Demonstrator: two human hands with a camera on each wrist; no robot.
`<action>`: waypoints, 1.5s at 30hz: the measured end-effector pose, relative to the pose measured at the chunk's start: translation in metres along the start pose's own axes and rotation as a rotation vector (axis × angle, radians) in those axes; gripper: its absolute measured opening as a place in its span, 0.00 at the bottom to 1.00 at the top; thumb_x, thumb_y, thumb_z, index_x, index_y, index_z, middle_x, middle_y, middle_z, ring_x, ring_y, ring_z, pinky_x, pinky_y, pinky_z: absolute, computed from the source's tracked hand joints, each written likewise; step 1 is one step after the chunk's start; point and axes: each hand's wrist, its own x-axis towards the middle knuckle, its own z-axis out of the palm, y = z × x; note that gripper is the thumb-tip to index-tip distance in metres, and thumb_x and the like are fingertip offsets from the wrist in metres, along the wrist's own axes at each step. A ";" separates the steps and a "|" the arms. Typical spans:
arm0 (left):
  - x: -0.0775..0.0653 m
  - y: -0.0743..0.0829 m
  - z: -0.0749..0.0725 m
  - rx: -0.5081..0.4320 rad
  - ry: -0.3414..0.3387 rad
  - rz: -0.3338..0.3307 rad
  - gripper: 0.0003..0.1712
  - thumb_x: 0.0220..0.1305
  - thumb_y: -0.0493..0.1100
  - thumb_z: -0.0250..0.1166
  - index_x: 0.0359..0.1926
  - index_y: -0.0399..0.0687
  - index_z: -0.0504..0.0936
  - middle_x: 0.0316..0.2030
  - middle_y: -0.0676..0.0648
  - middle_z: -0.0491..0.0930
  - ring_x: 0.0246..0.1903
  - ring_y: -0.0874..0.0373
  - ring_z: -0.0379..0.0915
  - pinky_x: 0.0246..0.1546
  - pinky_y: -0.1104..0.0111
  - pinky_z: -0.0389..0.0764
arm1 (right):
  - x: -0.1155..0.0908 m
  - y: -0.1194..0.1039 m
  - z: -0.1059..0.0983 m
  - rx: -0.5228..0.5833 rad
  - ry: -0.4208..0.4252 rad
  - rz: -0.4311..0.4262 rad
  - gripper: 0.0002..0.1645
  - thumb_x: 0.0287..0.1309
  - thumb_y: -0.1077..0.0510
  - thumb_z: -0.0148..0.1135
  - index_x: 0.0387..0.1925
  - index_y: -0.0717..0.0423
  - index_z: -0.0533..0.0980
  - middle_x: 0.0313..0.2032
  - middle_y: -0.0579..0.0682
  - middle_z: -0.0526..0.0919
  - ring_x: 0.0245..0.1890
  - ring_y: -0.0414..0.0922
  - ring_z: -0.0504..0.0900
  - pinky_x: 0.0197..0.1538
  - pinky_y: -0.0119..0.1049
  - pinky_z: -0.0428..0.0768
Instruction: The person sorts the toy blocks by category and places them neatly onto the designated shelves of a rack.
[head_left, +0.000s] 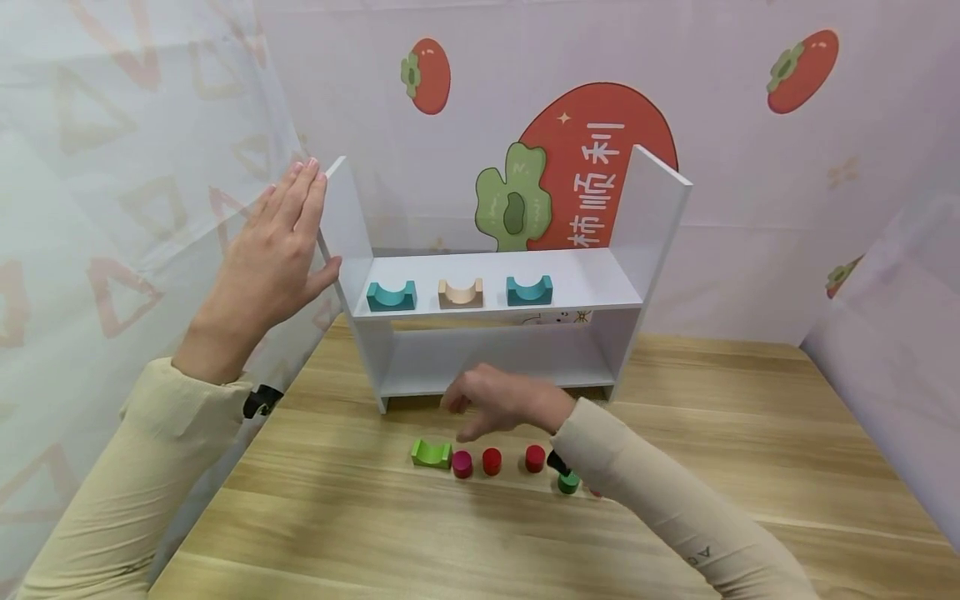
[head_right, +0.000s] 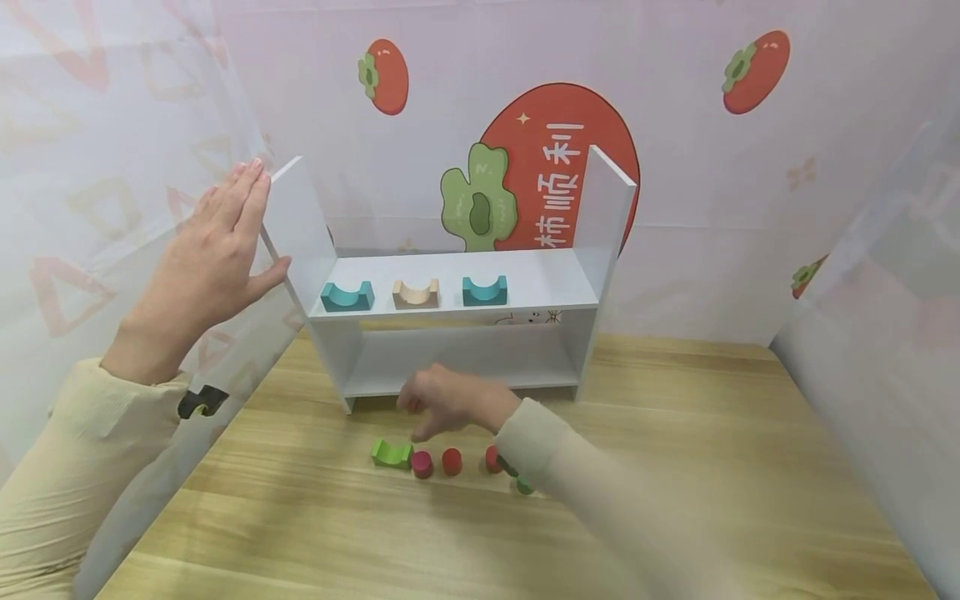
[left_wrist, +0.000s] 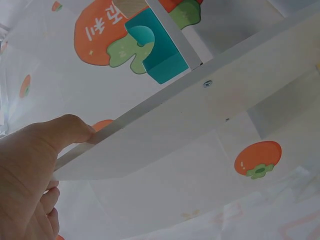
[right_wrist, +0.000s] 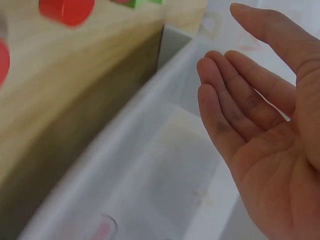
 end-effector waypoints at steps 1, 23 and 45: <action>0.000 0.000 0.000 0.001 0.000 0.000 0.57 0.61 0.38 0.73 0.82 0.31 0.50 0.83 0.32 0.51 0.84 0.38 0.45 0.82 0.42 0.55 | 0.002 0.001 0.005 0.004 0.002 0.008 0.26 0.59 0.56 0.78 0.59 0.56 0.84 0.55 0.50 0.89 0.53 0.45 0.87 0.57 0.31 0.86; 0.001 -0.001 -0.002 0.007 0.016 0.012 0.57 0.61 0.39 0.74 0.82 0.31 0.50 0.83 0.32 0.52 0.84 0.38 0.46 0.81 0.41 0.56 | 0.027 0.016 0.078 0.009 0.074 0.110 0.22 0.58 0.53 0.80 0.51 0.57 0.87 0.43 0.46 0.90 0.38 0.35 0.82 0.42 0.22 0.81; -0.001 0.000 -0.001 0.000 0.012 0.009 0.57 0.61 0.38 0.74 0.82 0.31 0.50 0.83 0.32 0.52 0.84 0.38 0.47 0.81 0.41 0.57 | 0.029 0.022 0.095 0.083 0.196 0.077 0.16 0.55 0.63 0.75 0.47 0.59 0.88 0.41 0.47 0.89 0.34 0.31 0.77 0.38 0.21 0.77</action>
